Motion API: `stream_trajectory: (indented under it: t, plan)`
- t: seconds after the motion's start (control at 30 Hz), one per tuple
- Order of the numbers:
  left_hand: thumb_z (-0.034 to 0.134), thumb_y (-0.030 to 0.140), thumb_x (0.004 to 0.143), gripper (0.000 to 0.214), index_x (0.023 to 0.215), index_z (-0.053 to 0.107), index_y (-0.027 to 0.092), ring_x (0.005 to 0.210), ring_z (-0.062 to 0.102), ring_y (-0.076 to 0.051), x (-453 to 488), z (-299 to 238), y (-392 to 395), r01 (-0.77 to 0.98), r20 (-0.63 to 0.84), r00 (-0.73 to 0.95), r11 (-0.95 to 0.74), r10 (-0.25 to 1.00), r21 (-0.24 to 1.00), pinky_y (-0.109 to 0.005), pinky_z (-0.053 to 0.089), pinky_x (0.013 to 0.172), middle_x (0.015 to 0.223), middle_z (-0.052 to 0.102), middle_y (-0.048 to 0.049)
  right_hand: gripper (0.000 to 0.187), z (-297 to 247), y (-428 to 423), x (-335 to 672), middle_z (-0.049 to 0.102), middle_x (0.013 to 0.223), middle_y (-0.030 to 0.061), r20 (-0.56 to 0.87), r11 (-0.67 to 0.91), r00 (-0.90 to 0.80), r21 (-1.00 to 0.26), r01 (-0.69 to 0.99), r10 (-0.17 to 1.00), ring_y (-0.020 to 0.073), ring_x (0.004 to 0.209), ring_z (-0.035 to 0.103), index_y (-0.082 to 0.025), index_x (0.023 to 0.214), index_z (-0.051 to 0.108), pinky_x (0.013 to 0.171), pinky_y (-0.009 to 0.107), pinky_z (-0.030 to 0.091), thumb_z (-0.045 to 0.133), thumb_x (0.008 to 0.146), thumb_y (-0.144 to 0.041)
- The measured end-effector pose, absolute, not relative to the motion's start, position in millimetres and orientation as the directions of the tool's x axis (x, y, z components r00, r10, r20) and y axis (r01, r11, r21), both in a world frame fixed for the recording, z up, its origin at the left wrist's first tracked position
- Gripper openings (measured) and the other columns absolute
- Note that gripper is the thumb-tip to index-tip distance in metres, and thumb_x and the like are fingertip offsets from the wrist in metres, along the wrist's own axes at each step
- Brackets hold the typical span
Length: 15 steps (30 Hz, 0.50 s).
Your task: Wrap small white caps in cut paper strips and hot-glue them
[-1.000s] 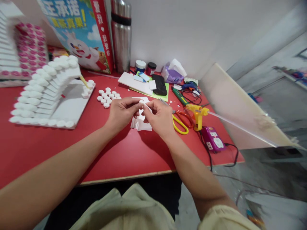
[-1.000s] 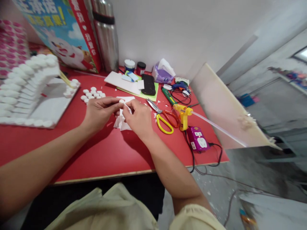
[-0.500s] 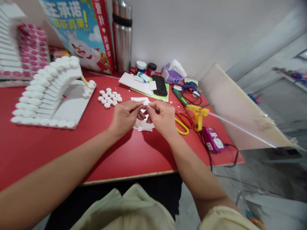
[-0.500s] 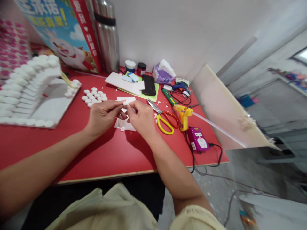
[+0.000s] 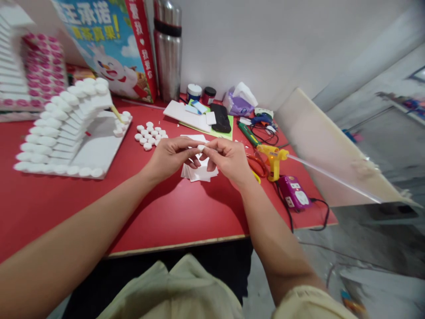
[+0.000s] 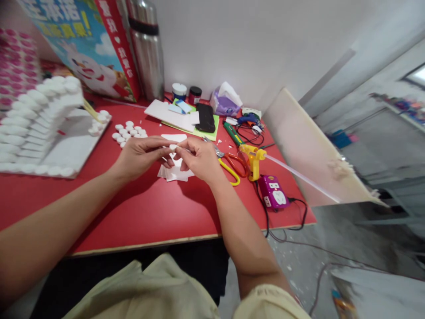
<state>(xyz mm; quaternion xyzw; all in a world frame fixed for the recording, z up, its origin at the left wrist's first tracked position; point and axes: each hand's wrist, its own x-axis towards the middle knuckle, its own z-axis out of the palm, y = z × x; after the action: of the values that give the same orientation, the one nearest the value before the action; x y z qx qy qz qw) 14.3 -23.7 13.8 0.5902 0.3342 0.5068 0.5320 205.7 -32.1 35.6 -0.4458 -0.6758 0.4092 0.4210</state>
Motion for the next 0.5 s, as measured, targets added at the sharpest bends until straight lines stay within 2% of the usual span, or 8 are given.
stream_trajectory:
  t: [0.13, 0.27, 0.5]
  plan:
    - [0.079, 0.033, 0.086, 0.023, 0.098, 0.083, 0.014, 0.06, 0.072, -0.015, 18, 13, -26, -0.107, 0.255, 0.23, -0.236, 0.939, 0.966, -0.027, 0.063, 0.06, 0.08, 0.076, -0.005, 0.034, 31, -31, 202, 0.076, 0.073, 0.0023, 0.197, 0.244, -0.198, -0.936, 0.253, 0.96, 0.0114, 0.048, 0.065, -0.018, 0.085, 0.069, 0.047, 0.023, 0.051, 0.076, 0.09, -0.05]
    - [0.075, 0.03, 0.089, 0.018, 0.093, 0.08, 0.014, 0.056, 0.069, -0.014, 25, 12, -29, -0.115, 0.293, 0.157, -0.277, 0.943, 0.954, -0.026, 0.06, 0.058, 0.072, 0.073, -0.0028, 0.026, 26, -31, 199, 0.075, 0.072, 0.0008, 0.263, 0.304, -0.169, -0.905, 0.298, 0.95, 0.0113, 0.049, 0.065, -0.019, 0.086, 0.066, 0.051, 0.025, 0.052, 0.072, 0.093, -0.044]
    - [0.072, 0.022, 0.088, 0.01, 0.087, 0.078, 0.015, 0.054, 0.064, -0.012, 33, 11, -33, -0.211, 0.225, 0.075, -0.205, 0.972, 0.956, -0.024, 0.057, 0.058, 0.062, 0.068, -0.0006, 0.022, 22, -35, 191, 0.065, 0.063, -0.0012, 0.446, 0.451, -0.148, -0.719, 0.529, 0.883, 0.0131, 0.055, 0.061, -0.022, 0.082, 0.062, 0.056, 0.026, 0.046, 0.064, 0.098, -0.036]
